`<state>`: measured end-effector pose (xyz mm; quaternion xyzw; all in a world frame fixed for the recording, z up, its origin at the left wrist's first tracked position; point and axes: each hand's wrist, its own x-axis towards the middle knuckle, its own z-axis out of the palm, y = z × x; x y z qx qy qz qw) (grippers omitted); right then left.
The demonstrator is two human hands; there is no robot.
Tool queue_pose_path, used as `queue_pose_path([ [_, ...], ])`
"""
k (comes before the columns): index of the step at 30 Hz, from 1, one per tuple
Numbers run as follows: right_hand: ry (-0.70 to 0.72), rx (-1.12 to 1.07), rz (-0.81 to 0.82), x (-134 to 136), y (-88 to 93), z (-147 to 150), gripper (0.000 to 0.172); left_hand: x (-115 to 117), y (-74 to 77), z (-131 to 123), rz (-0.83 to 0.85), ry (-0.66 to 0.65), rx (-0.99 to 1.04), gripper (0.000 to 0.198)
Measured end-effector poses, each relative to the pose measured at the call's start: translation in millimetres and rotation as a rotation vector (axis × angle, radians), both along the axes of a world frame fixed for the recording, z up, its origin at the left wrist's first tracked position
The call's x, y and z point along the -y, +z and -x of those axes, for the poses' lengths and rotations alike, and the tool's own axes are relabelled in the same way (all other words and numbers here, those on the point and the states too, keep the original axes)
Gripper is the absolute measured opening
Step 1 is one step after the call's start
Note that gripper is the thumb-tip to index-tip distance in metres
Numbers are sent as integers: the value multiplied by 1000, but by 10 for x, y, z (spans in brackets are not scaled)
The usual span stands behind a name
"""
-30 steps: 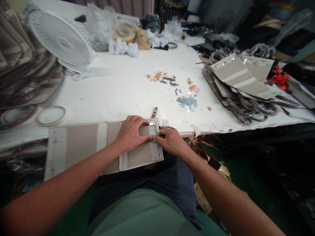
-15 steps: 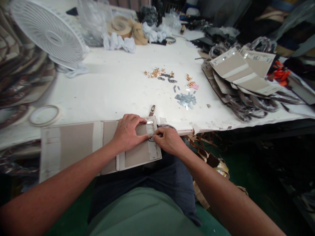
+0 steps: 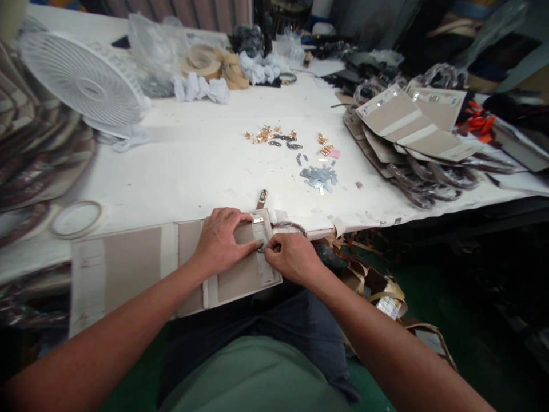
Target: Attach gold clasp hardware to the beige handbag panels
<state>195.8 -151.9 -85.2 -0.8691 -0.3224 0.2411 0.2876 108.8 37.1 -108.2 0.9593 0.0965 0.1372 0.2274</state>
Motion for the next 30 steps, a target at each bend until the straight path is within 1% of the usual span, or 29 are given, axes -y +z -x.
queue_pose_path([
  [2,-16,35,2,-10,-30,27,18,1,-5,1,-12,2,-3,51],
  [5,-36,28,-2,-10,-60,49,16,0,-22,2,-18,-2,3,52],
  [12,-92,-131,-49,4,-40,66,16,6,0,-3,-18,-4,7,50],
  [19,-100,-60,-54,-7,-37,115,17,-11,-36,6,-8,-12,21,53],
  [23,-149,-83,-71,-20,-77,148,16,-16,-43,11,-4,-13,21,54],
  [27,-177,-78,-95,-33,-105,186,21,-9,-25,12,-4,-14,16,52],
  [30,-223,-95,-105,-36,-117,209,20,-1,-12,12,-1,-16,12,51],
])
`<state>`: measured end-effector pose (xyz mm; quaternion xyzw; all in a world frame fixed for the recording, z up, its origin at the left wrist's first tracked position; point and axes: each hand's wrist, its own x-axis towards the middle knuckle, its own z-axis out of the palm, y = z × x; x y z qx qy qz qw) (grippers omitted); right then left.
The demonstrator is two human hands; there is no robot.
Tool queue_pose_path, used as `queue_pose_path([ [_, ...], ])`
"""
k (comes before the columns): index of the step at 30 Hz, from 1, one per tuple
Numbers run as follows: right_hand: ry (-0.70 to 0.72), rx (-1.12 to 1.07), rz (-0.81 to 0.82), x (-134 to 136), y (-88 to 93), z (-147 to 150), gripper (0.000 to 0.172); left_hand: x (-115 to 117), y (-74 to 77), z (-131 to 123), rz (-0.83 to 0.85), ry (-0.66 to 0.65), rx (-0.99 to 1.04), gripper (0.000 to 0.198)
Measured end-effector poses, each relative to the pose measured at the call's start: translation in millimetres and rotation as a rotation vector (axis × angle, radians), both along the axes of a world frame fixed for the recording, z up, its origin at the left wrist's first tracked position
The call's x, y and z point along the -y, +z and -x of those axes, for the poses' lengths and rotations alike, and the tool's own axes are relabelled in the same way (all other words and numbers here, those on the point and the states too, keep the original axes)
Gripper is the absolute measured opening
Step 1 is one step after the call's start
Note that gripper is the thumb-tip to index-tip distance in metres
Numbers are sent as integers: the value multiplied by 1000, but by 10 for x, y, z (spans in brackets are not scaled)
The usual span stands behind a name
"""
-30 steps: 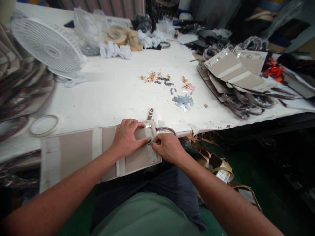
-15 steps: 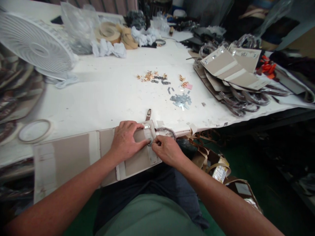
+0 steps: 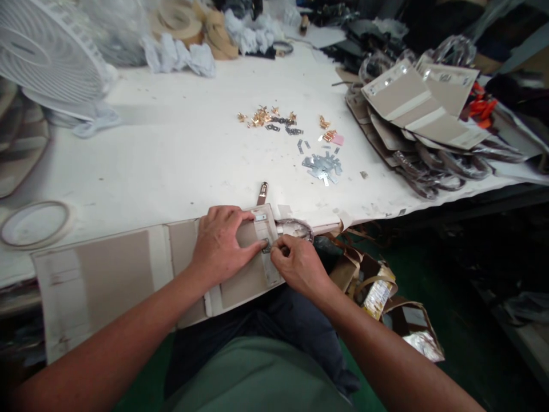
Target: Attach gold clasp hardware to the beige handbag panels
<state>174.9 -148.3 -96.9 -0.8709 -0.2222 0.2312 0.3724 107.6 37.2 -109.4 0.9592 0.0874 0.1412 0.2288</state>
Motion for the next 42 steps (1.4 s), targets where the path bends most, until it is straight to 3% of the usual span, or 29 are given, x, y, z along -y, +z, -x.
queue_pose_path([
  [4,-99,-49,-30,2,-17,2,7,1,-2,-3,6,5,-9,52],
  [6,-134,-75,-42,3,-22,-14,12,-3,-9,-6,8,2,-13,52],
  [16,-27,-198,-81,41,19,-140,15,-8,-10,-8,10,4,-29,52],
  [23,-57,-229,-55,-72,113,-212,9,-1,-15,-6,-8,-1,-18,52],
  [42,-22,-234,-18,-130,74,-276,8,-12,-29,-16,-5,-8,-43,53],
])
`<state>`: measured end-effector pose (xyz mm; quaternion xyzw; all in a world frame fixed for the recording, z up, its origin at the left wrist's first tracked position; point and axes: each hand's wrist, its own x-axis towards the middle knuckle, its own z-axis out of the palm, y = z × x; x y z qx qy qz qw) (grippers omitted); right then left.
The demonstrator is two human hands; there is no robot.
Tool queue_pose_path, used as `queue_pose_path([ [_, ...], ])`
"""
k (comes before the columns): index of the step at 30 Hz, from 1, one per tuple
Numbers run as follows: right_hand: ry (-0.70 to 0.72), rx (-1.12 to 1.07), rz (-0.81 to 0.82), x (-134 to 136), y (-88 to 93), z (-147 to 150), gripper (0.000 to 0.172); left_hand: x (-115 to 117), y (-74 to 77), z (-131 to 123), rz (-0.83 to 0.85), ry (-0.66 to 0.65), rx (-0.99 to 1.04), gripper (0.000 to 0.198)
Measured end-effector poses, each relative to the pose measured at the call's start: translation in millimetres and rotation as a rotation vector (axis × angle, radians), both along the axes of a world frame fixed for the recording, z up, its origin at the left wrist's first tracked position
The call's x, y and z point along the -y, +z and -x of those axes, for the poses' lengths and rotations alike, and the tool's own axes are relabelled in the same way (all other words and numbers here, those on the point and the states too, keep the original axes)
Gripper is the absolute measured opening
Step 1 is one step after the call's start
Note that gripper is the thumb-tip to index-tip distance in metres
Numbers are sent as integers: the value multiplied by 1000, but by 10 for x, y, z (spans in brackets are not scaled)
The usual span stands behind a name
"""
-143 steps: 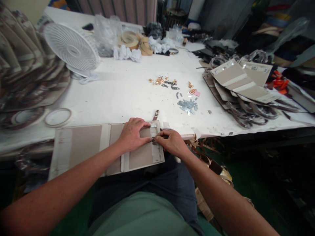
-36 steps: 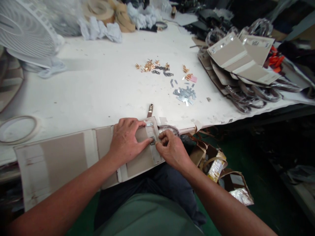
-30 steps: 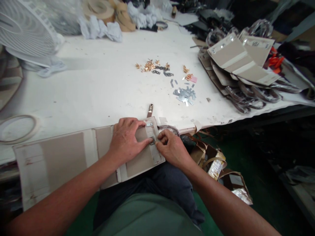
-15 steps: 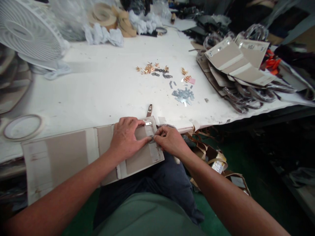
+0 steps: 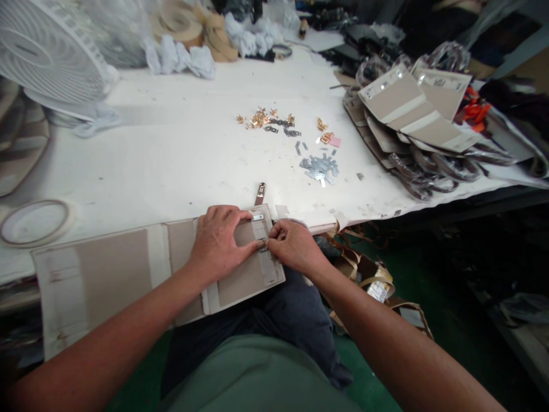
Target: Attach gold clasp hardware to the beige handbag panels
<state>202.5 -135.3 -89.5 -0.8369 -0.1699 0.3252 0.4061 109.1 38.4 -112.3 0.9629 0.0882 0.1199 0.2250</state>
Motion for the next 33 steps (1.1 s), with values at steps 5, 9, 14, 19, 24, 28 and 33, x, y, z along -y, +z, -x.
queue_pose_path([
  [5,15,-31,-33,22,12,-6,10,-71,55,35,11,-53,0,50],
  [9,-17,-80,-167,106,205,-41,15,-171,108,121,31,-142,-10,50],
  [14,-238,149,-578,99,541,-58,27,-171,142,237,-13,-176,18,54],
  [19,-330,317,-791,-168,398,-23,38,-88,178,318,-139,-178,28,54],
  [24,-390,188,-917,-293,276,-119,46,-57,107,331,-184,-188,33,57],
  [28,-402,134,-987,-421,382,-251,45,-35,82,308,-150,-140,29,57],
  [33,-382,205,-923,-600,347,-290,46,-38,130,298,-105,-143,20,58],
])
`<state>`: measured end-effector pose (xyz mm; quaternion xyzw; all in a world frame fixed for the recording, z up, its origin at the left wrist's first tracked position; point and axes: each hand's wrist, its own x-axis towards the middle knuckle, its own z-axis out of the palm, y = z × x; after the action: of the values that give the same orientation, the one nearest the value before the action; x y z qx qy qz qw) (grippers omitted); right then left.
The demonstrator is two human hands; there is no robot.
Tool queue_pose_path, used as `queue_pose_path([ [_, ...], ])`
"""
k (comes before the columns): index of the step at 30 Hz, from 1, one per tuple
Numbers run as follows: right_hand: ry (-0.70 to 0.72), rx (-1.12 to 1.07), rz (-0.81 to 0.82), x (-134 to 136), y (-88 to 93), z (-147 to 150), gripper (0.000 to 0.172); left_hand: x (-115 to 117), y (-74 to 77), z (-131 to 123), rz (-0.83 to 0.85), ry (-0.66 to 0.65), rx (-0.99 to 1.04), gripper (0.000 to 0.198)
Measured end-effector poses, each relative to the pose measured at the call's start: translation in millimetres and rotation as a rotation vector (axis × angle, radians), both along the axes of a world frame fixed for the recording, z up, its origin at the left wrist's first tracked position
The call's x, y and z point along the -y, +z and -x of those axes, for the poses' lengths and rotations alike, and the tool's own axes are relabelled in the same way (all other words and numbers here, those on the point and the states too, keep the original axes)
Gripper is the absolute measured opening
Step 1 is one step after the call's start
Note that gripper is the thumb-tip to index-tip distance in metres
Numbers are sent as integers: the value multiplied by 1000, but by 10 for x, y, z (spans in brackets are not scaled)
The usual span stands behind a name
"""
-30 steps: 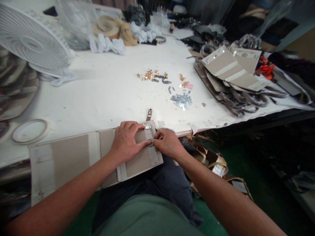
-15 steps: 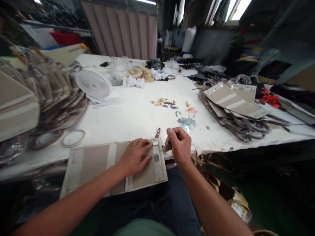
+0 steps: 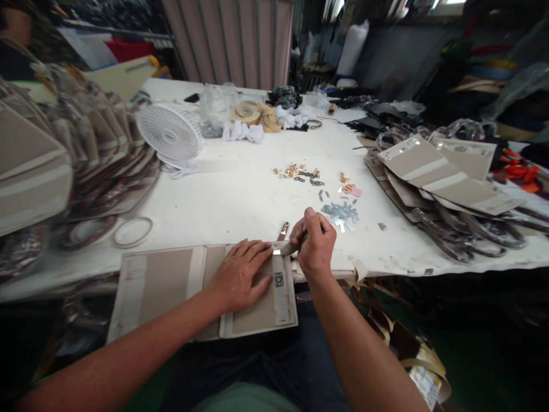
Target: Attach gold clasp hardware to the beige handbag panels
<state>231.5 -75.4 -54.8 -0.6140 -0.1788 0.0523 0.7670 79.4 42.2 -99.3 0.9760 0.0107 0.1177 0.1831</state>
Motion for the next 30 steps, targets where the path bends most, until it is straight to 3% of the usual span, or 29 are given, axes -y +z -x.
queue_pose_path([
  [3,37,41,-22,-10,-72,34,45,-36,11,-76,53,2,19,51],
  [8,126,145,-134,0,-141,83,45,-106,-63,-357,175,83,77,16],
  [11,134,112,-193,-20,-164,47,43,-119,-117,-472,252,115,133,6],
  [19,86,-126,-278,-89,-127,-180,42,-197,-113,-574,315,112,61,6],
  [30,76,-259,-319,-84,-115,-233,44,-218,-166,-583,329,114,67,8],
])
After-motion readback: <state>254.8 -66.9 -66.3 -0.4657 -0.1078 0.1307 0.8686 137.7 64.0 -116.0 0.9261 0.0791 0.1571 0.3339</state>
